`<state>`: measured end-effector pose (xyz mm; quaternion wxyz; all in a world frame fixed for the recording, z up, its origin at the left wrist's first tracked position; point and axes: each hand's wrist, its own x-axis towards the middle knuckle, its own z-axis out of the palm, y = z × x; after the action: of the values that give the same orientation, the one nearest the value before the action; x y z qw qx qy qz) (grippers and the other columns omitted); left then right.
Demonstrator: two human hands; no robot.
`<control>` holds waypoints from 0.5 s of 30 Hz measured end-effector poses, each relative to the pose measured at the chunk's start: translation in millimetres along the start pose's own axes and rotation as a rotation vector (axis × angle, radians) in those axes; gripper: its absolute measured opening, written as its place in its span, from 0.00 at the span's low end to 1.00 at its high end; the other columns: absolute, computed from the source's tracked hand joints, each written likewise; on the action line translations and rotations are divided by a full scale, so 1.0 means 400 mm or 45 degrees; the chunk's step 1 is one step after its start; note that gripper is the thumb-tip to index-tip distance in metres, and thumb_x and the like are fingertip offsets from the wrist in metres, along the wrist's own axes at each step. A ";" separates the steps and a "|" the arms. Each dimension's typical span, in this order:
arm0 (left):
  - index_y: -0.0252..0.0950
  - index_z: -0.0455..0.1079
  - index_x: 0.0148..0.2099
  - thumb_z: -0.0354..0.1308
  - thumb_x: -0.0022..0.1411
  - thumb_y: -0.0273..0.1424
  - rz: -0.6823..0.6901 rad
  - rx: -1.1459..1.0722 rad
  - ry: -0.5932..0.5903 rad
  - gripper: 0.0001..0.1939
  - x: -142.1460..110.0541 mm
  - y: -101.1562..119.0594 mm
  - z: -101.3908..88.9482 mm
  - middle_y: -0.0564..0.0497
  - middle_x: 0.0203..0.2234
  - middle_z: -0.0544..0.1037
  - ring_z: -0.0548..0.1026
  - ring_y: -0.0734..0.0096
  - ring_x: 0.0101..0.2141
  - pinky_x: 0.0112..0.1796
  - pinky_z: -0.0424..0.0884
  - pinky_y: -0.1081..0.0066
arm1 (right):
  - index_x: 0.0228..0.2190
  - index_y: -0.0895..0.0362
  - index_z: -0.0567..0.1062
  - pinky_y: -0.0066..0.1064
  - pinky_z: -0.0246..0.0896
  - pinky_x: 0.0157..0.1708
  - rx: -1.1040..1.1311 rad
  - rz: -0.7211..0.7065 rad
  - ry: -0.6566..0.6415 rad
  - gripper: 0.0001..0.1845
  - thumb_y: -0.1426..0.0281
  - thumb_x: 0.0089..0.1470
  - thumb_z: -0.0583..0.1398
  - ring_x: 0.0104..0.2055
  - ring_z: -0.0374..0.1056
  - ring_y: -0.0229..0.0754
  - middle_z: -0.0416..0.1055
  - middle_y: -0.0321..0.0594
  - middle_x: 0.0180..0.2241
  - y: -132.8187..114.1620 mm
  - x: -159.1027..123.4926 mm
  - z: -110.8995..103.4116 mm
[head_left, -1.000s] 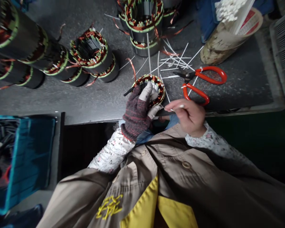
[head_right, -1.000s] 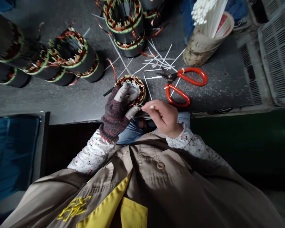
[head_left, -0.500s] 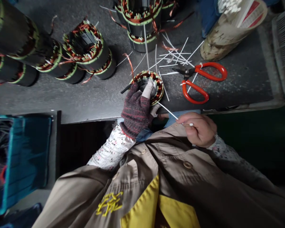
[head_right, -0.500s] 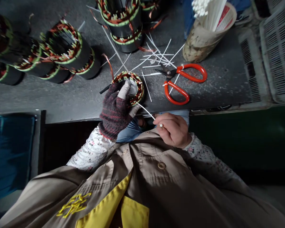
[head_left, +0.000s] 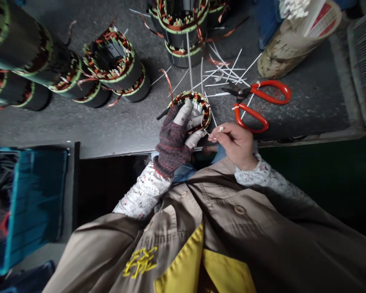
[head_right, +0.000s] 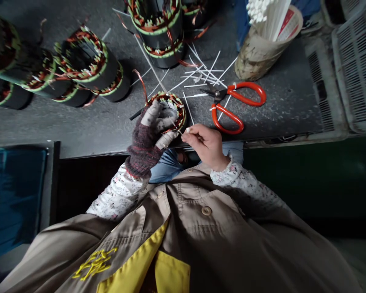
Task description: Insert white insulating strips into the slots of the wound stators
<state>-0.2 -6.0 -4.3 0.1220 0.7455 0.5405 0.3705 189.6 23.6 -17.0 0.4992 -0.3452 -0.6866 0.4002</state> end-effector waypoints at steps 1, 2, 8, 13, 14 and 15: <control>0.43 0.47 0.72 0.41 0.78 0.47 -0.021 -0.083 0.031 0.28 0.003 0.002 0.000 0.42 0.63 0.71 0.80 0.65 0.54 0.58 0.76 0.57 | 0.29 0.53 0.76 0.27 0.71 0.27 0.032 0.076 -0.015 0.16 0.57 0.64 0.62 0.26 0.74 0.36 0.78 0.34 0.27 -0.001 0.007 0.002; 0.43 0.55 0.69 0.42 0.78 0.47 -0.018 -0.127 0.071 0.24 0.006 0.005 -0.001 0.44 0.59 0.76 0.82 0.68 0.51 0.58 0.77 0.59 | 0.30 0.53 0.77 0.27 0.69 0.25 0.041 0.125 -0.035 0.17 0.56 0.64 0.61 0.24 0.73 0.35 0.78 0.34 0.27 -0.005 0.013 0.001; 0.44 0.76 0.46 0.50 0.76 0.42 0.042 0.028 0.019 0.15 0.026 0.002 -0.011 0.53 0.37 0.85 0.83 0.67 0.40 0.65 0.68 0.49 | 0.30 0.54 0.76 0.32 0.68 0.32 -0.193 0.010 -0.214 0.19 0.58 0.69 0.55 0.31 0.71 0.38 0.75 0.38 0.30 -0.053 0.033 -0.029; 0.46 0.76 0.50 0.54 0.74 0.36 0.185 -0.062 0.102 0.09 0.020 -0.012 -0.014 0.53 0.39 0.85 0.82 0.65 0.42 0.64 0.67 0.49 | 0.25 0.53 0.72 0.33 0.62 0.32 -0.418 -0.076 -0.254 0.16 0.65 0.66 0.56 0.30 0.67 0.39 0.71 0.37 0.27 -0.038 0.047 -0.021; 0.45 0.75 0.50 0.56 0.74 0.36 0.210 -0.061 0.105 0.08 0.019 -0.013 -0.014 0.53 0.39 0.85 0.82 0.66 0.41 0.64 0.68 0.50 | 0.25 0.54 0.71 0.32 0.59 0.31 -0.453 -0.076 -0.255 0.15 0.67 0.65 0.56 0.29 0.66 0.39 0.69 0.37 0.26 -0.031 0.051 -0.018; 0.44 0.75 0.50 0.57 0.73 0.36 0.222 -0.046 0.102 0.08 0.019 -0.014 -0.014 0.53 0.39 0.85 0.82 0.66 0.41 0.63 0.69 0.51 | 0.24 0.54 0.70 0.32 0.57 0.29 -0.474 -0.074 -0.252 0.14 0.69 0.63 0.57 0.28 0.65 0.38 0.68 0.36 0.25 -0.025 0.055 -0.015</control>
<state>-7.0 1.8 -0.4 0.0808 0.7719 0.4712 0.4190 188.7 39.5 2.0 0.3683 -0.3705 -0.8040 0.2839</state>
